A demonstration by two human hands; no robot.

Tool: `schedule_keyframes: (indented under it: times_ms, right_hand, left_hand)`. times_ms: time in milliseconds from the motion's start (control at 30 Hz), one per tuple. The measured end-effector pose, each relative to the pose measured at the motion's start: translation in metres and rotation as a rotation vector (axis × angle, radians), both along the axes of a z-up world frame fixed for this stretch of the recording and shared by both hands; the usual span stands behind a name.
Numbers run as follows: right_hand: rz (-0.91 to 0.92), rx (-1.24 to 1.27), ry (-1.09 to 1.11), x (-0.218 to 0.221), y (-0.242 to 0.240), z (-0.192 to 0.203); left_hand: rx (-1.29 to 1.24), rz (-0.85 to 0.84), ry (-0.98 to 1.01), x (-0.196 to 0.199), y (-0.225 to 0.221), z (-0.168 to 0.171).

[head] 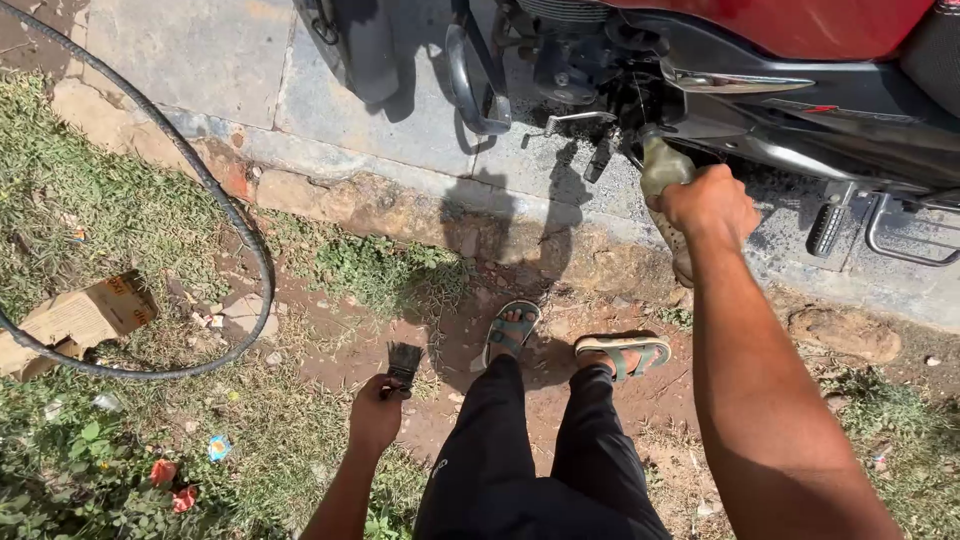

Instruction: Cleaning a motorcycle chain and surrounding engine components using a brush and liquid from a plastic bottle.

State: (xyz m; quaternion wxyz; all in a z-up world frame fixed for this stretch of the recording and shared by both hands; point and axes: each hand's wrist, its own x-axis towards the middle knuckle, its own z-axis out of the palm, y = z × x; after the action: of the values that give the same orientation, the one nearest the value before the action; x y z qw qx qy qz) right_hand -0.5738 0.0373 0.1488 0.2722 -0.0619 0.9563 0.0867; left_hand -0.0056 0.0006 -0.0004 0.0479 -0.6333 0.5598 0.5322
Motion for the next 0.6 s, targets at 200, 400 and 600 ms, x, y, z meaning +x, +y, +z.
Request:
schedule_keyframes:
  times_ms: [200,400,600]
  right_hand:
    - [-0.152,-0.076,0.021,0.03,0.01,0.015]
    - [-0.293,-0.498,-0.096,0.113,0.029,0.039]
    - [-0.494,-1.12,-0.305,0.191,0.086,0.038]
  left_hand:
    - [0.022,-0.105,0.043,-0.084,-0.012,0.03]
    - [0.19,-0.289,0.0,-0.204,-0.019,0.1]
    - [0.249,-0.57,0.039,-0.293,-0.011,0.171]
